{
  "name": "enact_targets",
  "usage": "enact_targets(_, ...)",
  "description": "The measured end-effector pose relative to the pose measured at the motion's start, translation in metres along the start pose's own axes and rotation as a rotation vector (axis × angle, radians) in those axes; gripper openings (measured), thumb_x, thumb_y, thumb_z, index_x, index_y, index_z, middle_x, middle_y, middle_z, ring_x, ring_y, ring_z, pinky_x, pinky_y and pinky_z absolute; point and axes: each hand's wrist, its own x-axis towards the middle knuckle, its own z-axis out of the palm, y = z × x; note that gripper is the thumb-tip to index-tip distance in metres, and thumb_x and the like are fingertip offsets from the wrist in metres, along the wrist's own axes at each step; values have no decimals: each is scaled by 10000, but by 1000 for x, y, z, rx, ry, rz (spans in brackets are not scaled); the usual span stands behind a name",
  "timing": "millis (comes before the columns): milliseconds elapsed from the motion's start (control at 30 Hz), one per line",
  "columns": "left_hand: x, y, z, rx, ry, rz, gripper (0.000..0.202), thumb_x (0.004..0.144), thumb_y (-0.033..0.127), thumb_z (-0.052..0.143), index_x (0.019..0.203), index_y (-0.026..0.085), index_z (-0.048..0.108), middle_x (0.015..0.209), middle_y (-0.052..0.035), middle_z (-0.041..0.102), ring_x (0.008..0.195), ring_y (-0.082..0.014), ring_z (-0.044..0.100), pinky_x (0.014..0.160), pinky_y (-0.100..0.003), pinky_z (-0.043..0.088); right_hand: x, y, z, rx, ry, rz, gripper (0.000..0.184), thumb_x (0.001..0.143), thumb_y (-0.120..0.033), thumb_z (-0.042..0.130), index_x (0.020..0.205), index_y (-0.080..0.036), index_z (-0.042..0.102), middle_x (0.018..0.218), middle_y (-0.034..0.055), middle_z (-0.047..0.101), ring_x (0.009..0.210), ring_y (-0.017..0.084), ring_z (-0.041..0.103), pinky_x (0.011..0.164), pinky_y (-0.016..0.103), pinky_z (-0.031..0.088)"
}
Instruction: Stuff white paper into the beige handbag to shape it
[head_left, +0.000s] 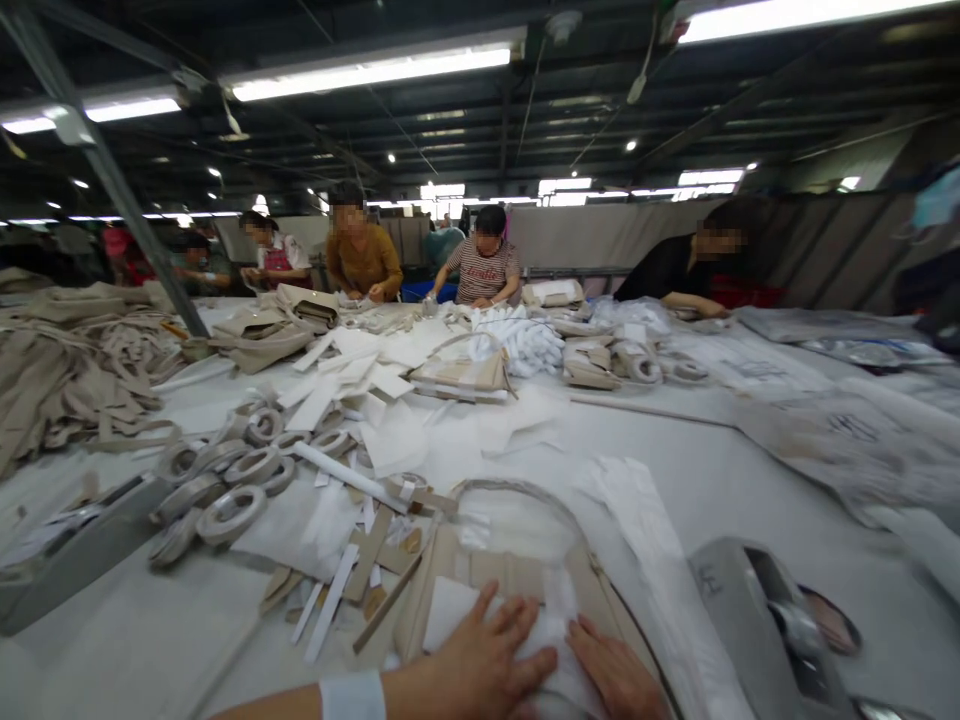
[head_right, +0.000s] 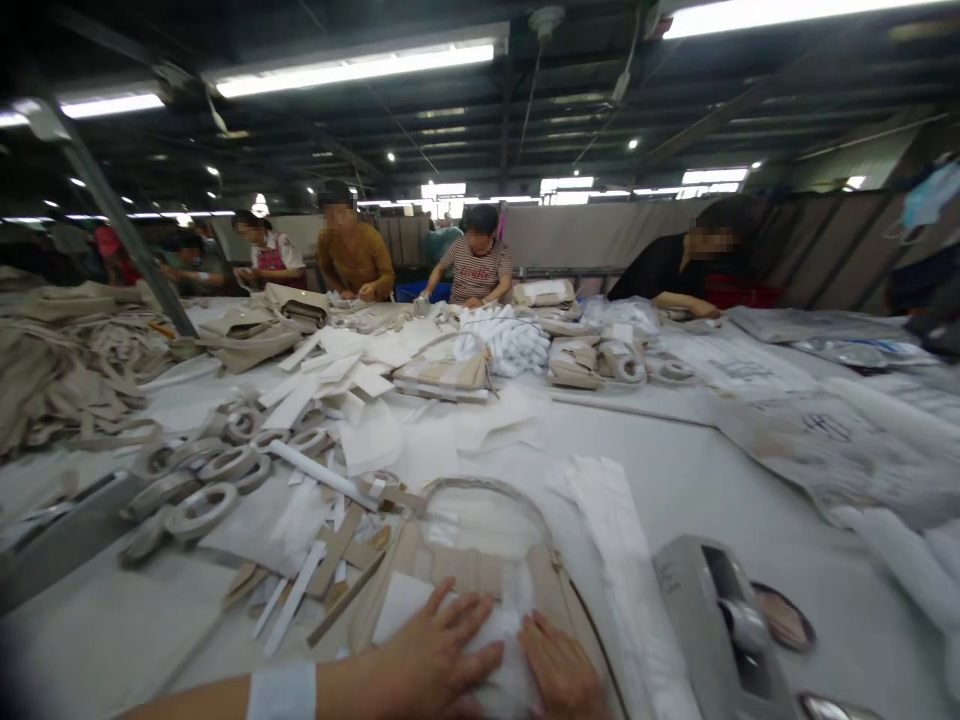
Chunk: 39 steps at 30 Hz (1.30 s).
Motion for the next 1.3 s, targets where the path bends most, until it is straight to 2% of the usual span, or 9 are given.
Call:
enact_targets(200,32,20,8,-186,-64,-28,584,892,578,456,1142,64,577,1150,-176,597,1077,-271,532,938,-384,418,22,-38,-24,114,-95,266,454,753,-95,464,1143,-209,666,1110,101,692,1068,257,633,935,398,510)
enact_targets(333,26,25,26,-245,61,-96,510,926,499,436,1211,84,511,1330,-174,496,1192,-264,471,1023,-379,373,15,-35,-25,205,-60,324,569,622,-57,452,1129,-189,676,1118,95,688,1083,265,624,951,414,505)
enact_targets(533,16,20,23,-276,-1,-136,499,924,566,380,1123,133,530,1395,-172,436,1311,-323,363,1089,-508,295,6,-18,-33,383,52,473,732,505,-66,403,1179,-212,648,1173,45,665,1061,218,639,966,353,503)
enact_targets(700,18,21,28,-338,-1,-166,480,908,577,417,1097,151,535,1385,-155,452,1278,-309,409,1077,-508,316,24,0,-67,143,47,139,682,577,-28,394,1207,-183,607,1188,76,659,1174,231,565,1015,418,458)
enact_targets(833,17,23,34,-374,0,-173,488,892,583,449,1120,160,534,1370,-155,473,1271,-312,417,1075,-514,312,38,-3,-86,-26,34,-176,428,785,2,373,1112,-137,612,1012,106,721,1058,210,637,967,401,487)
enact_targets(1000,19,22,27,-363,-14,-154,601,922,545,412,1357,134,359,1511,-173,261,1351,-311,306,1077,-528,299,31,-29,-80,-22,103,-230,317,850,-23,393,1028,-131,633,920,90,730,942,191,669,924,343,498)
enact_targets(1100,21,21,22,-349,-54,-54,633,958,514,319,1475,203,125,1529,-100,253,1345,-328,305,1049,-593,296,29,-35,-88,146,-101,-141,351,798,-128,517,1131,-155,622,1037,112,709,1008,225,647,933,349,494)
enact_targets(1200,22,20,20,-349,-80,-27,602,970,505,267,1480,225,111,1511,-74,302,1320,-338,331,1028,-602,309,46,-25,-104,367,-348,101,462,801,-309,585,1251,-207,565,1146,103,674,1053,244,628,911,355,509)
enact_targets(1300,22,19,19,-335,-72,-24,593,971,510,254,1475,217,150,1514,-76,293,1314,-347,323,1027,-605,300,83,-3,-100,433,-343,342,410,922,-360,432,1269,-175,551,1171,109,664,1084,227,616,940,361,486)
